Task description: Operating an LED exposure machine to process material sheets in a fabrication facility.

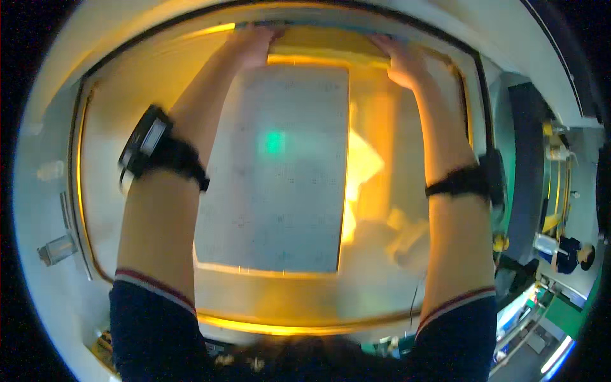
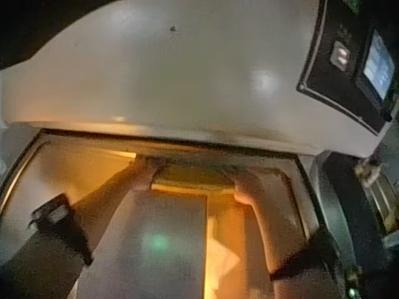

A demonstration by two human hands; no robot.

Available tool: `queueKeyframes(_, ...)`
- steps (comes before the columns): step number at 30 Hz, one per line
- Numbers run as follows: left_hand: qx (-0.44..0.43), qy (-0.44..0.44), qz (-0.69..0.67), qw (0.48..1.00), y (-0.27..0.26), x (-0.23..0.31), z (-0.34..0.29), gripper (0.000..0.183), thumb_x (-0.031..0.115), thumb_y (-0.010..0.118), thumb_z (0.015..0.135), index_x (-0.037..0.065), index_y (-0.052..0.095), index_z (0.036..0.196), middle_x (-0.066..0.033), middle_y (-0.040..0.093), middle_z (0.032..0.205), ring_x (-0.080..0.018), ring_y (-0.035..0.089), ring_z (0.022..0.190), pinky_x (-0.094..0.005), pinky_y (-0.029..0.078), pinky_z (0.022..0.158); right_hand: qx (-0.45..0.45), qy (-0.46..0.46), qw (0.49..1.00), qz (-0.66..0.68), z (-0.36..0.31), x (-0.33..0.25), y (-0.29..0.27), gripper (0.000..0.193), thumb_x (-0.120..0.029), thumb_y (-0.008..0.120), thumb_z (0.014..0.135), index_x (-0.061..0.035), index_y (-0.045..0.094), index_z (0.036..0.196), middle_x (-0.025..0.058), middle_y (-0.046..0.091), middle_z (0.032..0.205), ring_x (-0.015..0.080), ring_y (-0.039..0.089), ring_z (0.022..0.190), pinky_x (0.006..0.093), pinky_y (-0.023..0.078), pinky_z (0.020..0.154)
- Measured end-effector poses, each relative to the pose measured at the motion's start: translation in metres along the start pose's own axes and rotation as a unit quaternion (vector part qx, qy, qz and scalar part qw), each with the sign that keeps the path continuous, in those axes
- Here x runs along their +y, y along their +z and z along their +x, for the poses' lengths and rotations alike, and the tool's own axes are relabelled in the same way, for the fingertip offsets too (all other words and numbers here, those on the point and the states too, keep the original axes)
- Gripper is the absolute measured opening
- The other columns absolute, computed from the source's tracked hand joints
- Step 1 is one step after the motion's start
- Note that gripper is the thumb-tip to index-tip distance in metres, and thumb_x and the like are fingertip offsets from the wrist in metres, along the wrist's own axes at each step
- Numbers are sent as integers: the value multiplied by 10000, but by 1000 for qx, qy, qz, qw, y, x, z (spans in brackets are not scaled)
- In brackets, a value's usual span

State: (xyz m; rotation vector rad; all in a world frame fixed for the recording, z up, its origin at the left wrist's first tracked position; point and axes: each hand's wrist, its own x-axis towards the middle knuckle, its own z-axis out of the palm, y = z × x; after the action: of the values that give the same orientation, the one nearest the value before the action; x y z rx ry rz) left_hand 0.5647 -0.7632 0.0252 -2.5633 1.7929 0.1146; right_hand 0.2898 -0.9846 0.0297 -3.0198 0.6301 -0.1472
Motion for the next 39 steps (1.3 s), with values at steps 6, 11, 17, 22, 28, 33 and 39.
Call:
queueKeyframes(6, -50, -32, -44, 997, -30, 54, -97, 536, 189, 573, 898, 269, 447, 1412, -111, 547, 1364, -412, 443, 1300, -602, 409, 1001, 8, -17, 997, -77, -84, -42, 0, 654, -7, 561, 764, -223, 501, 1378, 81, 550, 1365, 282, 545, 1217, 433, 460, 1010)
queueKeyframes(11, -168, 26, -137, 976, -30, 99, -326, 695, 274, 676, 804, 191, 416, 1443, -153, 533, 1378, -424, 474, 1255, -621, 386, 1006, -95, -117, 983, 105, -293, -147, -55, 561, -137, 600, 798, -145, 517, 1353, 132, 555, 1332, 317, 583, 1131, 450, 486, 928)
queueKeyframes(17, -258, 40, -76, 962, -39, 164, -530, 882, 33, 618, 717, 321, 321, 1496, 55, 312, 1565, -386, 335, 1384, -663, 228, 1101, -207, -111, 969, 75, -482, -267, -110, 659, -212, 608, 836, -185, 397, 1460, 116, 414, 1491, 334, 459, 1314, 467, 377, 1082)
queueKeyframes(22, -239, 86, -105, 962, -42, 164, -501, 813, 42, 625, 726, 138, 351, 1485, -144, 551, 1363, -336, 589, 1132, -409, 472, 968, -184, -45, 921, 341, -474, -174, -75, 638, -401, 711, 812, -171, 526, 1378, 112, 525, 1397, 306, 514, 1260, 433, 398, 1051)
queueKeyframes(28, -248, -15, -95, 964, -21, 211, -572, 859, 75, 603, 721, 217, 301, 1513, -89, 493, 1434, -418, 545, 1193, -526, 457, 984, -31, 543, 838, -42, -590, -40, -137, 949, -570, 724, 738, -66, 354, 1452, 139, 407, 1480, 331, 362, 1376, 484, 320, 1111)
queueKeyframes(33, -226, -80, -57, 969, -58, 216, -596, 917, 79, 670, 686, 301, 312, 1501, 93, 329, 1552, -491, 347, 1357, -724, 342, 997, 99, 563, 818, -55, -635, -2, -89, 1052, -691, 656, 733, -101, 257, 1507, 116, 282, 1561, 341, 203, 1457, 540, 172, 1175)
queueKeyframes(39, -208, -89, -59, 972, -40, 150, -558, 950, 25, 690, 667, 275, 315, 1503, 51, 341, 1549, -495, 310, 1373, -617, 357, 1063, 63, 601, 795, -54, -611, 5, -93, 1024, -650, 682, 738, -97, 272, 1495, 117, 306, 1547, 330, 207, 1457, 509, 169, 1186)
